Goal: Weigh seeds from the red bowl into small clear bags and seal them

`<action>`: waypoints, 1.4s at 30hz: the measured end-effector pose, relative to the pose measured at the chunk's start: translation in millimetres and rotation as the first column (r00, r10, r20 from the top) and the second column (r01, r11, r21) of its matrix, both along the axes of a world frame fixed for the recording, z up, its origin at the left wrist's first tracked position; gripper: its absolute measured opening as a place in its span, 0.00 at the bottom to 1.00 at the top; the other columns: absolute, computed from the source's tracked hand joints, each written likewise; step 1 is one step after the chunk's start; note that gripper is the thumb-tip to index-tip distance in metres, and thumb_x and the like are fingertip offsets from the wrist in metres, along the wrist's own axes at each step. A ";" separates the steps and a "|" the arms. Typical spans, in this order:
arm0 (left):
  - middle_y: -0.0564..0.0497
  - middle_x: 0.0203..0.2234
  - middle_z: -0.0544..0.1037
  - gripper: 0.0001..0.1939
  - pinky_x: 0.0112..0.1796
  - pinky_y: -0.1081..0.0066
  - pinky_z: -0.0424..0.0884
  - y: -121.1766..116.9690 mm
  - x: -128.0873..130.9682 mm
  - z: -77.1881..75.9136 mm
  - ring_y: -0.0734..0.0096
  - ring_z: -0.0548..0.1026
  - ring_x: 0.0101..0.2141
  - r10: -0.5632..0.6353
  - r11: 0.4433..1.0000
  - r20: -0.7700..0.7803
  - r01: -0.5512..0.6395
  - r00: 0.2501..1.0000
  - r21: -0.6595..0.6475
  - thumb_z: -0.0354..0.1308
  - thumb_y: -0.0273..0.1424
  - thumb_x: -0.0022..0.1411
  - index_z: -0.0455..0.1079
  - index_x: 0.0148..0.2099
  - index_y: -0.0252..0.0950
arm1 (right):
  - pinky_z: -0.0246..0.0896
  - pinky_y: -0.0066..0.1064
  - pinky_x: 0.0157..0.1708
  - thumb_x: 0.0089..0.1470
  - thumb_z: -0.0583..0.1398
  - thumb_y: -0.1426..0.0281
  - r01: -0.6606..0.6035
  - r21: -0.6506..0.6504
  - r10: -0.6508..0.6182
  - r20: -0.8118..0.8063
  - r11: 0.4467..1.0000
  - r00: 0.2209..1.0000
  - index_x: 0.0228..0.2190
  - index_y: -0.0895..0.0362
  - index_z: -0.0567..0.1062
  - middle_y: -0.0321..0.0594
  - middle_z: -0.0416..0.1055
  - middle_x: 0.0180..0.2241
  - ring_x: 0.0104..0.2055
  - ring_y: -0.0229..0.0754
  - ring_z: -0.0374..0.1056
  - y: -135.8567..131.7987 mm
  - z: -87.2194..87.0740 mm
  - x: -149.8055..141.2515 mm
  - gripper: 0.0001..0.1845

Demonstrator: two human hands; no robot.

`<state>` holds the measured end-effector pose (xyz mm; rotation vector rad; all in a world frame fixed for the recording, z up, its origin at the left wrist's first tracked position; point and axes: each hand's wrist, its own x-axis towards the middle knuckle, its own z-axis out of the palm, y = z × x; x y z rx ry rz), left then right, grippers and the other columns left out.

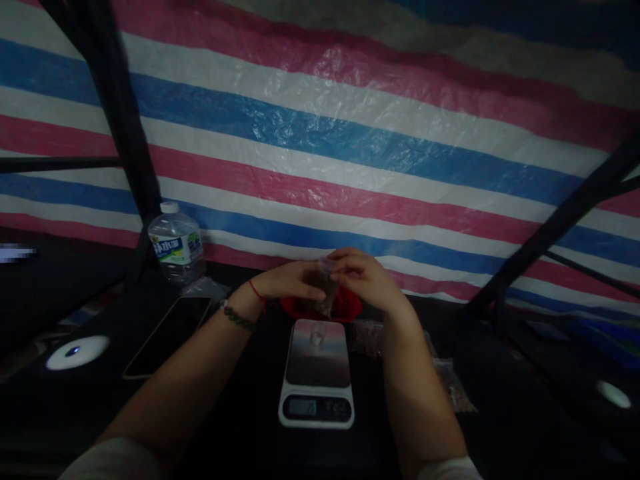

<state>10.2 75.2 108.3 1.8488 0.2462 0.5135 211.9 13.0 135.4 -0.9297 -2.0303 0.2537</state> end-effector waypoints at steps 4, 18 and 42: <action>0.47 0.41 0.79 0.21 0.43 0.65 0.70 1.4 1.6 -6.8 0.63 0.76 0.40 0.129 0.980 -0.076 -0.116 0.989 0.163 0.65 0.35 0.51 0.72 0.48 0.34 | 0.63 0.35 0.45 0.50 0.63 0.71 0.071 -0.019 -0.072 -0.057 0.997 0.996 0.30 0.55 0.77 0.42 0.73 0.42 0.45 0.42 0.69 -4.8 -13.2 6.5 0.02; 0.48 0.30 0.80 0.15 0.33 0.71 0.71 -0.3 6.5 -20.9 0.68 0.76 0.30 0.468 0.881 0.038 -0.470 0.883 0.058 0.60 0.40 0.54 0.74 0.35 0.32 | 0.62 0.29 0.28 0.49 0.60 0.67 0.205 -0.295 -0.271 -0.203 0.933 0.941 0.26 0.58 0.78 0.38 0.75 0.25 0.26 0.38 0.69 0.5 -35.8 7.2 0.08; 0.50 0.25 0.79 0.13 0.30 0.72 0.69 3.4 -11.0 -3.0 0.68 0.75 0.28 0.638 0.718 0.026 -0.608 0.769 0.339 0.59 0.39 0.51 0.75 0.31 0.33 | 0.64 0.29 0.30 0.45 0.63 0.66 0.196 -0.306 -0.285 -0.282 0.932 0.916 0.28 0.58 0.78 0.39 0.76 0.27 0.28 0.39 0.69 8.5 -43.8 4.8 0.08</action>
